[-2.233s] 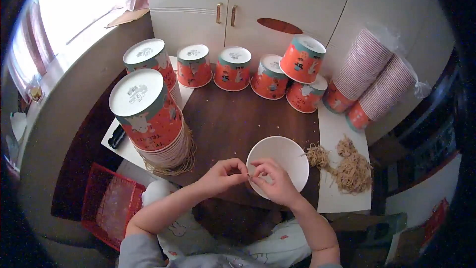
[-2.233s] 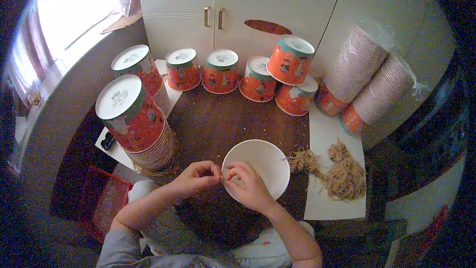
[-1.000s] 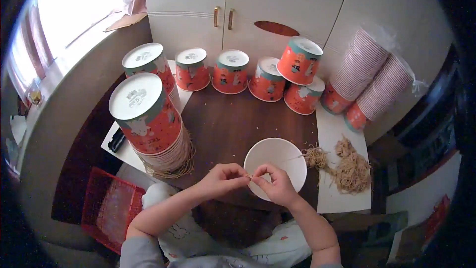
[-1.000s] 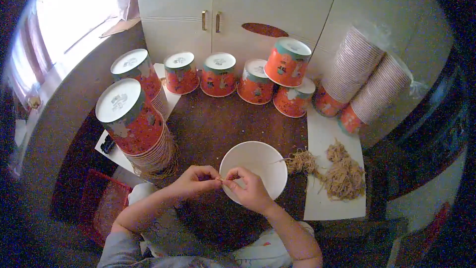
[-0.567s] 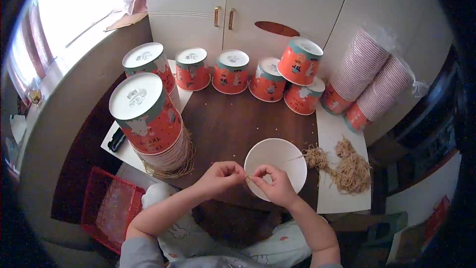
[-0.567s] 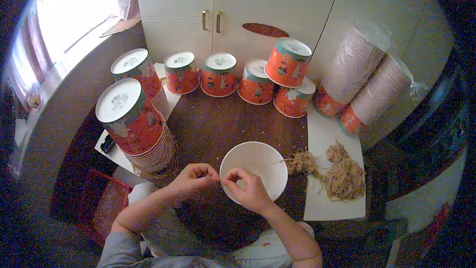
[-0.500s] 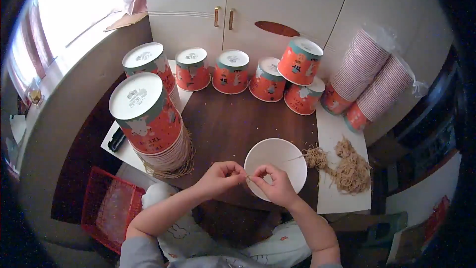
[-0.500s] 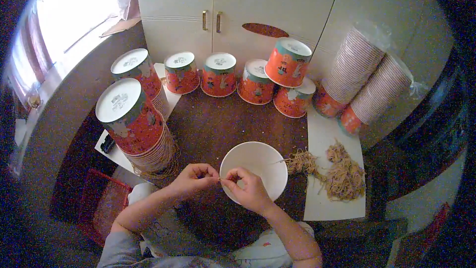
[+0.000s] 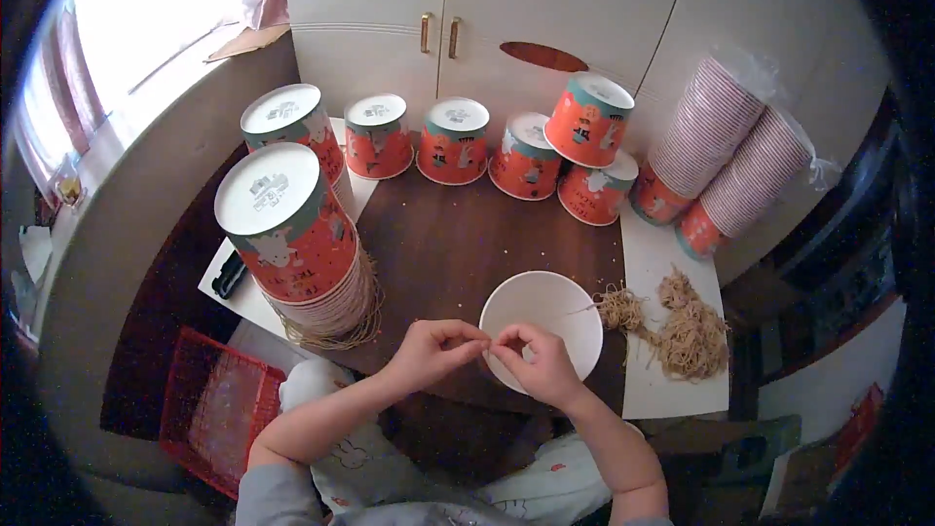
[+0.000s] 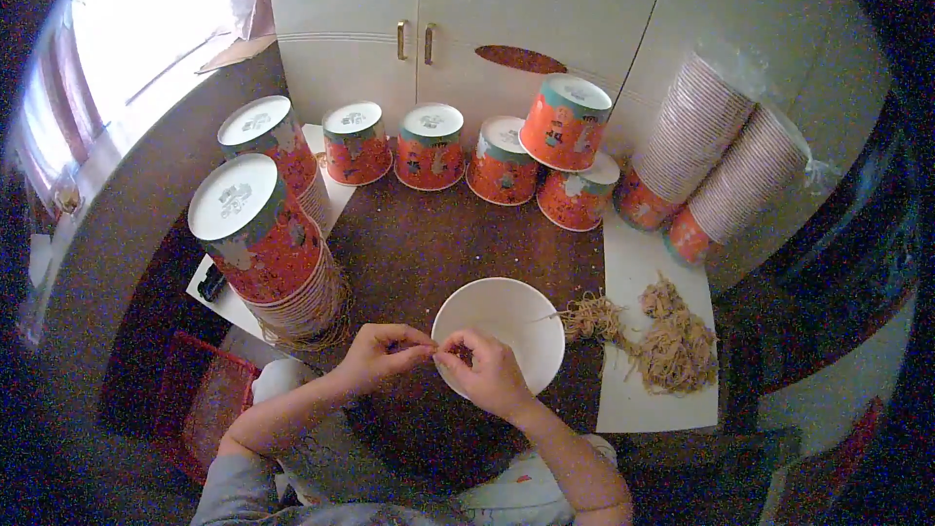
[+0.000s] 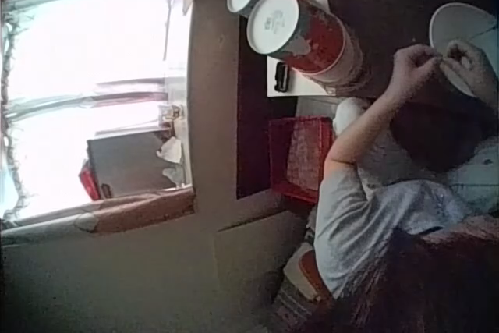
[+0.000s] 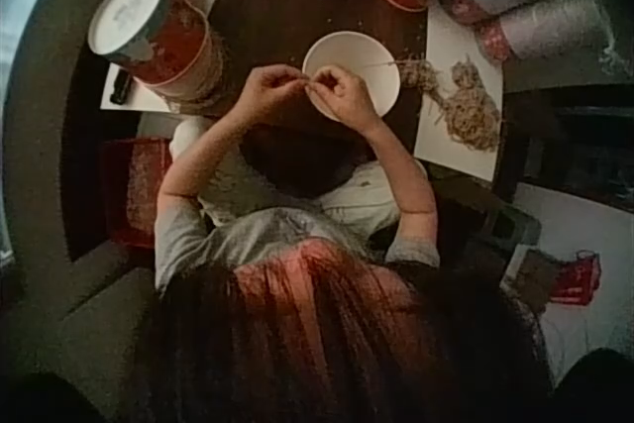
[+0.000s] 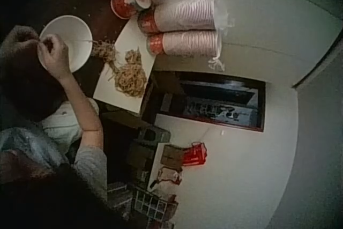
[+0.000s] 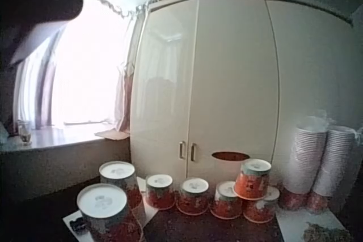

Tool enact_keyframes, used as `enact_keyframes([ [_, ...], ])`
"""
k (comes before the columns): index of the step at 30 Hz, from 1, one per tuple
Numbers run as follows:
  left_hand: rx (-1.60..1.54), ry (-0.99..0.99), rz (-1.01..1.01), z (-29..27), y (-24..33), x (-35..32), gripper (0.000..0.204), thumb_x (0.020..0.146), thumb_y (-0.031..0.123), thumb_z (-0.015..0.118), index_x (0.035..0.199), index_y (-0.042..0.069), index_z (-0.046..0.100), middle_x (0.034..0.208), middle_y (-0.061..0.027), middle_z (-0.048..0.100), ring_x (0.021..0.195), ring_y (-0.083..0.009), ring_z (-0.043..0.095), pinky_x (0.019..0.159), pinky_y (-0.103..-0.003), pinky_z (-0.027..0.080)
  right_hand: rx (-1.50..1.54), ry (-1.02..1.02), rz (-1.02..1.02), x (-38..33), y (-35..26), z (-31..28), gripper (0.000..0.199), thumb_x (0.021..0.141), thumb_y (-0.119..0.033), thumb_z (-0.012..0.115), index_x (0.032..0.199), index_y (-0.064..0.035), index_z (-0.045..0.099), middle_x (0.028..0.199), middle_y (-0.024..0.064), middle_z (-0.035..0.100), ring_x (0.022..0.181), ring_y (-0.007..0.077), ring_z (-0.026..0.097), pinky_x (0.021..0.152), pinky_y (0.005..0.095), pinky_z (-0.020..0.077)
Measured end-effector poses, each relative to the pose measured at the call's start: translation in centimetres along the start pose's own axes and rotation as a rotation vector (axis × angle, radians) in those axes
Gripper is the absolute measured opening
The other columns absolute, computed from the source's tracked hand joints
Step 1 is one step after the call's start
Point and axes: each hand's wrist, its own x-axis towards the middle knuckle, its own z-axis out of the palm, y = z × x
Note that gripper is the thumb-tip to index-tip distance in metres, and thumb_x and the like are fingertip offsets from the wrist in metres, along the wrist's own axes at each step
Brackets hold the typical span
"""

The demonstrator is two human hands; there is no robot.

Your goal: Attaching string handles to Halloween-themed paper buckets and stacking them.

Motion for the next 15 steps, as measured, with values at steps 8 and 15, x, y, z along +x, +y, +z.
enact_keyframes([
  [8,0.082,0.022,0.091,0.0,0.1,0.2,0.015,0.080,0.014,0.059,0.086,0.000,0.062,0.074,-0.0050,0.064,0.069,-0.0070,0.058,0.062,-0.022,0.047,-0.047,-0.066,-0.017,-0.1,-0.5,-0.4,0.009,0.074,-0.010,0.058,0.079,-0.0033,0.057,0.078,0.0103,0.059,0.074,0.0267,0.056,0.066,0.0340,0.0436],
  [15,0.095,0.030,0.124,0.2,-0.9,0.4,0.016,0.079,0.015,0.060,0.085,0.001,0.062,0.069,-0.0043,0.062,0.061,-0.0056,0.054,0.055,-0.023,0.044,-0.051,-0.096,-0.077,0.0,-0.2,-0.6,0.006,0.074,-0.004,0.058,0.078,-0.0015,0.054,0.072,0.0064,0.057,0.070,0.0140,0.054,0.064,0.0260,0.0431],
])
